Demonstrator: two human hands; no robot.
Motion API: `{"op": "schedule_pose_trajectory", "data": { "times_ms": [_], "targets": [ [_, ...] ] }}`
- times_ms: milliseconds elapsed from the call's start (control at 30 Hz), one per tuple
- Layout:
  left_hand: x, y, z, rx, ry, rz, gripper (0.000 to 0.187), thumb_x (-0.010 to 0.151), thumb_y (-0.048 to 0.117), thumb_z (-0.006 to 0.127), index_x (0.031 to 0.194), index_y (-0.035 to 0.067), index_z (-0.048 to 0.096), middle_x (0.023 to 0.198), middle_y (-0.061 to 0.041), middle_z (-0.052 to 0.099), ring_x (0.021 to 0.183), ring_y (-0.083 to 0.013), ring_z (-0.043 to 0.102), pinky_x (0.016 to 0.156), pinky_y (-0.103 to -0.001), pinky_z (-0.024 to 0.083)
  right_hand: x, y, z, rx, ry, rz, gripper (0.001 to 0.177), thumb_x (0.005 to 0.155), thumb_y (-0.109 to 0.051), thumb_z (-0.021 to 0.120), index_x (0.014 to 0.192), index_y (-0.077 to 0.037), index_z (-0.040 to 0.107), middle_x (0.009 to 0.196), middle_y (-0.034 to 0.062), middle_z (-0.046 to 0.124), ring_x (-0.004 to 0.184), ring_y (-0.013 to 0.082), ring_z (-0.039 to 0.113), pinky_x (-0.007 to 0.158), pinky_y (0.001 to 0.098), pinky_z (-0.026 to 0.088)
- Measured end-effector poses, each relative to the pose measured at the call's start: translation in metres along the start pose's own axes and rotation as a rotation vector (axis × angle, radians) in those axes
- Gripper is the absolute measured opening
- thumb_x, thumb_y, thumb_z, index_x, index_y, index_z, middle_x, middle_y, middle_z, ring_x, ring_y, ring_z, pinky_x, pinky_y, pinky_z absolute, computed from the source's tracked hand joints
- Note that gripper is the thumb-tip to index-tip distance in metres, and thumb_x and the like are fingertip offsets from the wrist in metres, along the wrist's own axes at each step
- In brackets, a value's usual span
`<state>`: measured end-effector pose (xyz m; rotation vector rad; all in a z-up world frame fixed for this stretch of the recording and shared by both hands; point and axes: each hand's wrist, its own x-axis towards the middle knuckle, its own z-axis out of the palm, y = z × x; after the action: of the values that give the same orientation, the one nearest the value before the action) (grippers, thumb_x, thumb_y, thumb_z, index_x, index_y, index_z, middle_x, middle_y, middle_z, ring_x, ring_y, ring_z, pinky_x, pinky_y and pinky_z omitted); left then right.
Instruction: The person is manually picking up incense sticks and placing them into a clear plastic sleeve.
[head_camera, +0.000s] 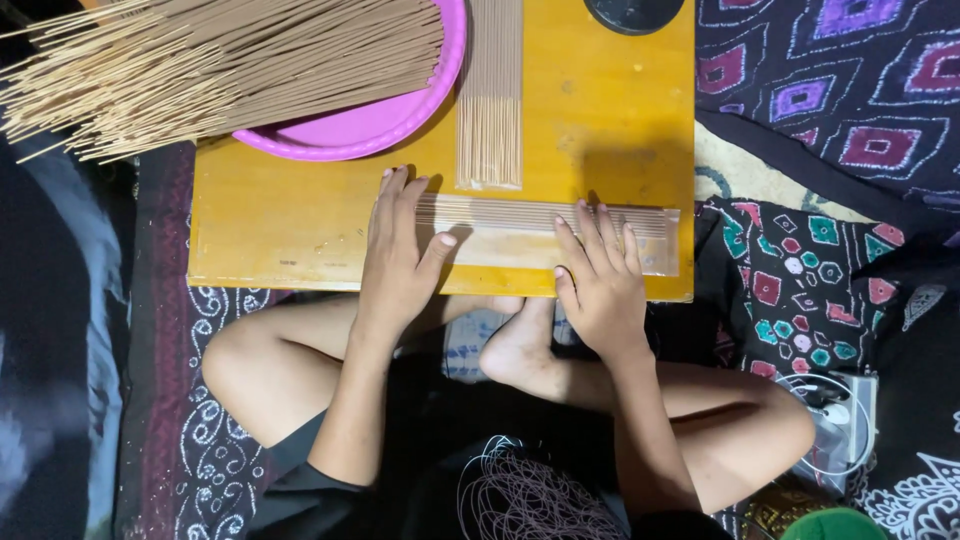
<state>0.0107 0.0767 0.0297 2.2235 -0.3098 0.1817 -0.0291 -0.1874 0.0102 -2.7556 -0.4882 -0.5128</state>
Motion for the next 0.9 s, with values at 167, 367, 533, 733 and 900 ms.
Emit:
{"op": "schedule_pose_trajectory", "data": {
  "times_ms": [167, 367, 533, 733, 900],
  "targets": [
    [0.006, -0.008, 0.005, 0.136, -0.017, 0.046, 0.068, 0.103, 0.054, 0.051, 0.149, 0.005, 0.045, 0.151, -0.028, 0.045, 0.15, -0.0434, 0.037, 0.124, -0.056, 0.023, -0.001, 0.001, 0.001, 0.003, 0.002, 0.001, 0.052, 0.102, -0.027, 0.049, 0.153, -0.016, 0.053, 0.165, 0.0116, 0.04, 0.153, 0.0341, 0.032, 0.123, 0.055, 0.017],
    [0.005, -0.008, 0.01, 0.265, -0.063, 0.103, 0.069, 0.101, 0.06, 0.05, 0.143, 0.005, 0.055, 0.15, -0.028, 0.048, 0.15, -0.0435, 0.035, 0.124, -0.056, 0.02, 0.001, -0.002, -0.001, 0.039, -0.009, 0.032, 0.053, 0.1, -0.023, 0.054, 0.152, -0.016, 0.053, 0.165, 0.0115, 0.04, 0.153, 0.0346, 0.031, 0.123, 0.0552, 0.016],
    [0.006, -0.01, 0.012, 0.314, -0.063, 0.14, 0.067, 0.101, 0.062, 0.048, 0.138, 0.008, 0.061, 0.152, -0.025, 0.05, 0.152, -0.0413, 0.034, 0.124, -0.056, 0.018, 0.006, -0.002, -0.007, 0.157, -0.038, 0.085, 0.056, 0.095, -0.019, 0.064, 0.15, -0.018, 0.055, 0.164, 0.0093, 0.041, 0.153, 0.0332, 0.032, 0.125, 0.0547, 0.016],
    [0.005, -0.007, 0.013, 0.361, -0.058, 0.13, 0.062, 0.103, 0.058, 0.048, 0.14, 0.009, 0.06, 0.153, -0.023, 0.049, 0.152, -0.0399, 0.033, 0.124, -0.055, 0.018, 0.024, -0.01, 0.015, 0.056, -0.053, 0.056, 0.048, 0.101, -0.023, 0.059, 0.148, -0.022, 0.056, 0.161, 0.0033, 0.043, 0.153, 0.0253, 0.031, 0.124, 0.0554, 0.015],
    [0.004, -0.01, 0.019, 0.426, -0.062, 0.099, 0.057, 0.101, 0.049, 0.06, 0.143, 0.011, 0.058, 0.155, -0.02, 0.048, 0.153, -0.0375, 0.031, 0.124, -0.056, 0.016, 0.026, -0.014, 0.023, -0.072, -0.11, 0.041, 0.055, 0.1, -0.024, 0.059, 0.153, -0.016, 0.051, 0.166, 0.0092, 0.037, 0.157, 0.0286, 0.022, 0.123, 0.0609, 0.012]
  ]
}}
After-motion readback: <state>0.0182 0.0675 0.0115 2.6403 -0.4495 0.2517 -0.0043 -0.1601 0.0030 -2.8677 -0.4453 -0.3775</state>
